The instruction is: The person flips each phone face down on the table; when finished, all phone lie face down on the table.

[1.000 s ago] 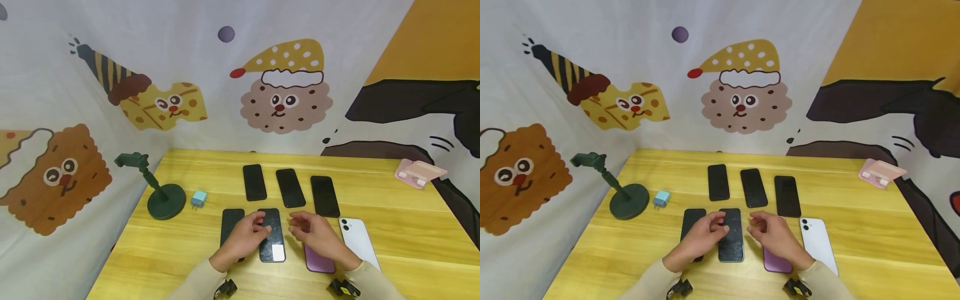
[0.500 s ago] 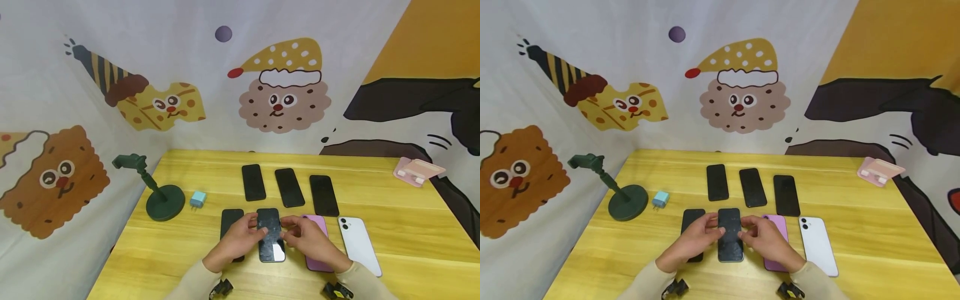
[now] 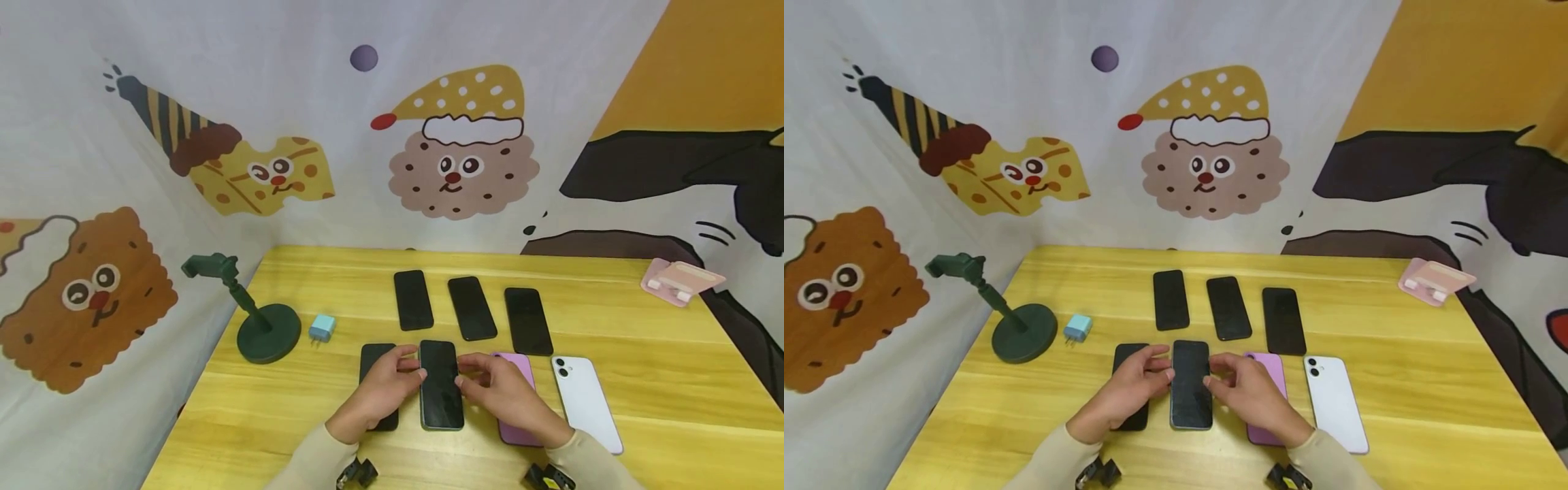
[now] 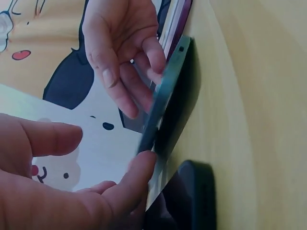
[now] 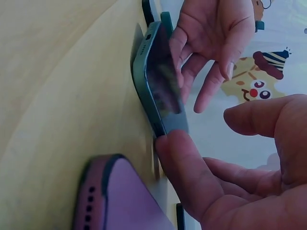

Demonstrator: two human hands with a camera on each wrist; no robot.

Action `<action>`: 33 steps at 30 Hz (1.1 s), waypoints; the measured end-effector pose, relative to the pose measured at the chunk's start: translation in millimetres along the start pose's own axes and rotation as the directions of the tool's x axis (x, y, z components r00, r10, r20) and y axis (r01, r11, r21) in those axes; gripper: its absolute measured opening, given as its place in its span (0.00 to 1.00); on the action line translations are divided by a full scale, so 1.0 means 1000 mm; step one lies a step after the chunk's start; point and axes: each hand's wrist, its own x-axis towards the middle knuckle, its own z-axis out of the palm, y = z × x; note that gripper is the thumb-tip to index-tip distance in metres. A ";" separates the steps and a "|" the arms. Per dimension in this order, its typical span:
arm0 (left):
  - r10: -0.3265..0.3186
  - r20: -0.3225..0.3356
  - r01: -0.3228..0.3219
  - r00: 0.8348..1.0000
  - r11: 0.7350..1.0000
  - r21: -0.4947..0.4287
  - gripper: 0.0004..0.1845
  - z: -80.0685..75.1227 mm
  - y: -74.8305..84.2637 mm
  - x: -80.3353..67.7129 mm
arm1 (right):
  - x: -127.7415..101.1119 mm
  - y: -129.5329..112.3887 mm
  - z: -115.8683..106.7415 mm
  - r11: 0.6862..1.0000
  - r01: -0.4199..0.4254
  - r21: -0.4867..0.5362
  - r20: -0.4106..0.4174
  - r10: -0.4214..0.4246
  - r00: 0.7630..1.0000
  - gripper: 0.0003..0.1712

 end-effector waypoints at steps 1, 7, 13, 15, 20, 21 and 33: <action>-0.002 0.002 0.002 1.000 0.999 -0.036 0.34 0.001 -0.001 0.000 | 0.000 -0.001 0.001 1.000 -0.003 0.011 -0.003 0.003 1.000 0.26; 0.016 -0.008 -0.018 1.000 0.981 -0.192 0.33 0.008 0.000 0.003 | -0.002 -0.004 0.003 0.997 0.011 0.080 -0.014 -0.010 1.000 0.25; 0.058 0.029 -0.049 0.998 0.972 -0.232 0.27 0.018 0.001 0.009 | 0.001 -0.006 0.006 0.987 0.017 0.159 0.005 -0.018 1.000 0.23; 0.057 0.049 -0.043 0.997 0.967 -0.250 0.27 0.022 0.001 0.011 | 0.001 -0.005 0.006 0.986 0.019 0.167 0.004 -0.020 1.000 0.23; 0.035 0.079 -0.012 0.996 0.960 -0.278 0.28 0.031 -0.005 0.015 | -0.001 -0.005 0.005 0.980 -0.020 0.198 0.016 0.017 1.000 0.30; 0.027 0.081 -0.004 0.996 0.961 -0.278 0.28 0.033 -0.006 0.015 | -0.001 -0.005 0.005 0.980 -0.027 0.196 0.018 0.024 1.000 0.31; 0.024 0.075 -0.010 0.997 0.984 -0.179 0.32 0.041 -0.011 0.016 | -0.004 -0.009 0.004 0.976 -0.043 0.214 0.035 0.037 0.999 0.30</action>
